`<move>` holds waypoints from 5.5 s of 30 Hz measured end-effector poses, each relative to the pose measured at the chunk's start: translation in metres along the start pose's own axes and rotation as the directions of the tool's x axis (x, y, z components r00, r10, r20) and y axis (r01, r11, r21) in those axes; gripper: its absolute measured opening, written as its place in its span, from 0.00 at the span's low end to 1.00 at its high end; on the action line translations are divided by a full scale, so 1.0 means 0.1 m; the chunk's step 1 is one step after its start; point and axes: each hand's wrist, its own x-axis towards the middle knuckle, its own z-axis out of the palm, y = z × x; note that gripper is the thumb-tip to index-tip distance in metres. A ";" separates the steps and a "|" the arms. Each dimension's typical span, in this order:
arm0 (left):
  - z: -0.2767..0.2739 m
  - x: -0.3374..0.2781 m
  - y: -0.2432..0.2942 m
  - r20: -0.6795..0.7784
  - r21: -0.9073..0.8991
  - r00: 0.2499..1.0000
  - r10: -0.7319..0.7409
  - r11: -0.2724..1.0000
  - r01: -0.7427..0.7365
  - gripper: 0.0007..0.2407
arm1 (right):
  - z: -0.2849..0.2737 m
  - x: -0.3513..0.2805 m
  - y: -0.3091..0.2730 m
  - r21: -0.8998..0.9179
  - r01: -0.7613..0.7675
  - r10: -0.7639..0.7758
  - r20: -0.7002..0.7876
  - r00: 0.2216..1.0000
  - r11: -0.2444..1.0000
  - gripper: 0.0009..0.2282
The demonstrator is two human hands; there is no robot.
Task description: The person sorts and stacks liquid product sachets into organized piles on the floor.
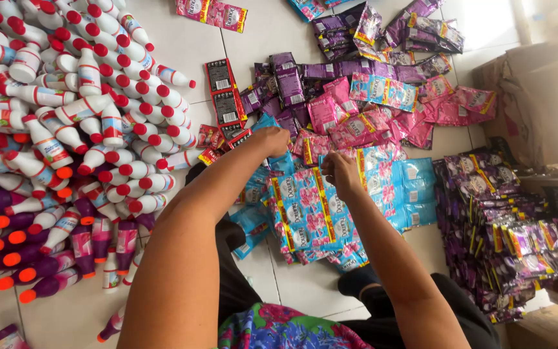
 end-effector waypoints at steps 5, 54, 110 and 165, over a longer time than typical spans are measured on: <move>0.43 0.64 -0.38 -0.008 -0.277 1.000 0.031 0.960 -0.032 0.12 | 0.15 0.49 0.00 -0.103 -0.019 0.016 -0.026 1.000 0.994 0.08; -0.32 -0.12 0.19 -0.316 -0.824 0.895 0.316 0.377 -0.424 0.16 | 0.18 0.01 -0.43 0.000 0.292 -0.289 0.153 0.945 0.956 0.04; -0.79 -1.85 1.62 -0.552 -0.374 0.601 0.578 0.473 -0.798 0.22 | -0.67 -2.75 -1.22 0.379 0.774 -0.810 -0.096 0.579 0.508 0.18; 0.18 -1.28 1.56 -0.173 -0.979 0.985 0.013 0.104 -0.174 0.11 | 0.02 -2.54 -0.66 -0.573 0.521 -0.444 0.283 0.850 0.632 0.38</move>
